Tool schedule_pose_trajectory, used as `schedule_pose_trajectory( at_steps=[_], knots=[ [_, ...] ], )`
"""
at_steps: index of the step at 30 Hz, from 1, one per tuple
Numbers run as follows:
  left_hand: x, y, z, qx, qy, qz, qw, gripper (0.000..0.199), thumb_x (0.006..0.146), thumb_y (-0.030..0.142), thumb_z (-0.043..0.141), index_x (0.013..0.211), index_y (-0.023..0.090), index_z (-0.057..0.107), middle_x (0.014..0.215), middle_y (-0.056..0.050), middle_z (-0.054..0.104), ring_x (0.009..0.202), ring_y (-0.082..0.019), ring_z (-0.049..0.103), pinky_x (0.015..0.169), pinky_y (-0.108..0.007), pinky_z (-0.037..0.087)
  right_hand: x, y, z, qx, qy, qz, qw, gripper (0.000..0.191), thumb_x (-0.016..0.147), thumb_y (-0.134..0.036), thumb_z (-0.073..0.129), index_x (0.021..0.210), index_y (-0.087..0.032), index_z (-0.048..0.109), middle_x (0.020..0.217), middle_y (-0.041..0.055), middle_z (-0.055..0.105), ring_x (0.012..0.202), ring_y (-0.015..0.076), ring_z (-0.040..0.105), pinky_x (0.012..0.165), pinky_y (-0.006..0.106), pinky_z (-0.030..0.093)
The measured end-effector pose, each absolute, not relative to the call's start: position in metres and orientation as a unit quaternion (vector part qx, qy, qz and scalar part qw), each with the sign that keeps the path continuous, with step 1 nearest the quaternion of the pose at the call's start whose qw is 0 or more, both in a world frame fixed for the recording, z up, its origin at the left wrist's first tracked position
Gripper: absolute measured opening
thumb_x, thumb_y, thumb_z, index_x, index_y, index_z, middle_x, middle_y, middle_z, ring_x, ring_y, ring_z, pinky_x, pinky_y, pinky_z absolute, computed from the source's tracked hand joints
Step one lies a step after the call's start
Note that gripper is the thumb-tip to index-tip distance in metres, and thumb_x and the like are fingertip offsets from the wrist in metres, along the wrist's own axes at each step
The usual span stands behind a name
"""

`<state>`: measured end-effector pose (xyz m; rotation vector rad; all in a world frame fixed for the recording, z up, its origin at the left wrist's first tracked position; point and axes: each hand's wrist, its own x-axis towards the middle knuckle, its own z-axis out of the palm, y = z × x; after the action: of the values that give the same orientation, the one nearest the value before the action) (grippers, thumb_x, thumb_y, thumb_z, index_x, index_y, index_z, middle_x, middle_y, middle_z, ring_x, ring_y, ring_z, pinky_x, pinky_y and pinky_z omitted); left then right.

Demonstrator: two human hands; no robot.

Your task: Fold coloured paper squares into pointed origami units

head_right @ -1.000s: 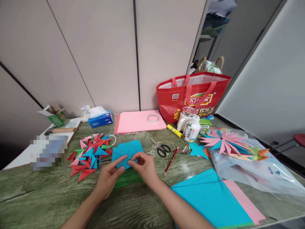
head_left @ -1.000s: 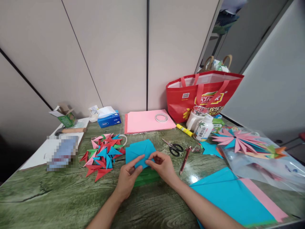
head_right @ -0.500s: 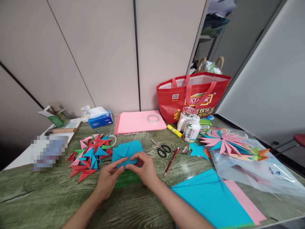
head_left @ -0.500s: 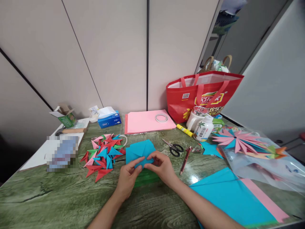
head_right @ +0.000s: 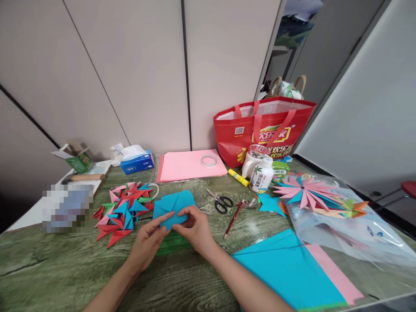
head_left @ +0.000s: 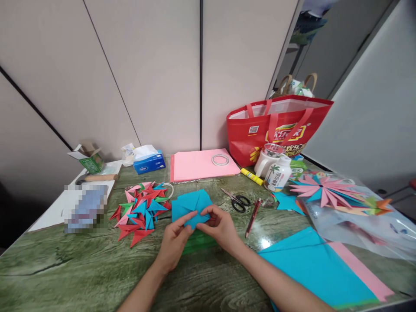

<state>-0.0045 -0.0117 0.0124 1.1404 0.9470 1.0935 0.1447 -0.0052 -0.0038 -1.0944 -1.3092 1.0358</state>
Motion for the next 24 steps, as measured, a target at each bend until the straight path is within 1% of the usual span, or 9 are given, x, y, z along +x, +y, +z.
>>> schedule_pose_trajectory(
  at_steps=[2,4,9,13,15,20,24],
  knots=[
    [-0.004,-0.012,0.015,0.448,0.378,0.482,0.651,0.036,0.069,0.03,0.062,0.1,0.014,0.065,0.109,-0.013,0.062,0.104,-0.03,0.052,0.088,-0.041,0.04,0.145,-0.005,-0.003,-0.461,-0.548,0.44,0.542,0.025,0.057,-0.026,0.07,0.075,-0.018,0.055,0.069,-0.0004,0.054,0.057,0.0118,0.05,0.05,0.021,0.044],
    [-0.003,-0.012,0.016,0.438,0.364,0.485,0.664,0.036,0.07,0.032,0.06,0.1,0.014,0.065,0.11,-0.013,0.062,0.107,-0.03,0.05,0.089,-0.04,0.039,0.145,-0.005,-0.003,-0.461,-0.545,0.443,0.543,0.025,0.058,-0.026,0.07,0.075,-0.018,0.054,0.068,-0.0008,0.054,0.056,0.0118,0.05,0.049,0.021,0.043],
    [-0.005,-0.01,0.009,0.525,0.415,0.44,0.599,0.042,0.068,0.031,0.063,0.108,0.015,0.06,0.105,-0.009,0.065,0.099,-0.026,0.056,0.086,-0.036,0.041,0.144,-0.005,-0.003,-0.462,-0.538,0.45,0.543,0.025,0.056,-0.026,0.071,0.074,-0.017,0.054,0.067,-0.0012,0.054,0.055,0.0114,0.05,0.049,0.021,0.043],
    [-0.007,-0.009,0.005,0.544,0.424,0.423,0.588,0.044,0.071,0.032,0.061,0.111,0.015,0.058,0.096,-0.007,0.068,0.088,-0.024,0.06,0.078,-0.033,0.045,0.144,-0.005,-0.002,-0.458,-0.522,0.471,0.544,0.025,0.056,-0.025,0.071,0.072,-0.017,0.054,0.065,-0.0017,0.054,0.056,0.0114,0.051,0.049,0.021,0.043],
    [-0.007,-0.009,0.004,0.543,0.425,0.427,0.585,0.043,0.071,0.032,0.061,0.111,0.015,0.058,0.092,-0.007,0.069,0.084,-0.023,0.061,0.077,-0.032,0.045,0.145,-0.004,-0.002,-0.452,-0.512,0.491,0.541,0.024,0.056,-0.024,0.07,0.072,-0.017,0.054,0.065,-0.002,0.055,0.056,0.0116,0.053,0.05,0.021,0.044],
    [-0.007,-0.009,0.005,0.533,0.406,0.443,0.596,0.041,0.071,0.029,0.061,0.11,0.015,0.058,0.103,-0.009,0.066,0.095,-0.024,0.057,0.085,-0.033,0.042,0.147,-0.003,-0.001,-0.42,-0.476,0.552,0.541,0.026,0.056,-0.024,0.071,0.075,-0.017,0.054,0.064,-0.0023,0.058,0.057,0.0127,0.059,0.054,0.023,0.048],
    [-0.008,-0.007,0.007,0.514,0.393,0.451,0.615,0.041,0.071,0.027,0.061,0.109,0.014,0.059,0.105,-0.01,0.065,0.099,-0.025,0.056,0.088,-0.035,0.041,0.149,0.0,0.0,-0.377,-0.448,0.581,0.565,0.026,0.055,-0.025,0.072,0.073,-0.017,0.055,0.063,-0.0039,0.058,0.058,0.0115,0.059,0.058,0.026,0.052]
  ],
)
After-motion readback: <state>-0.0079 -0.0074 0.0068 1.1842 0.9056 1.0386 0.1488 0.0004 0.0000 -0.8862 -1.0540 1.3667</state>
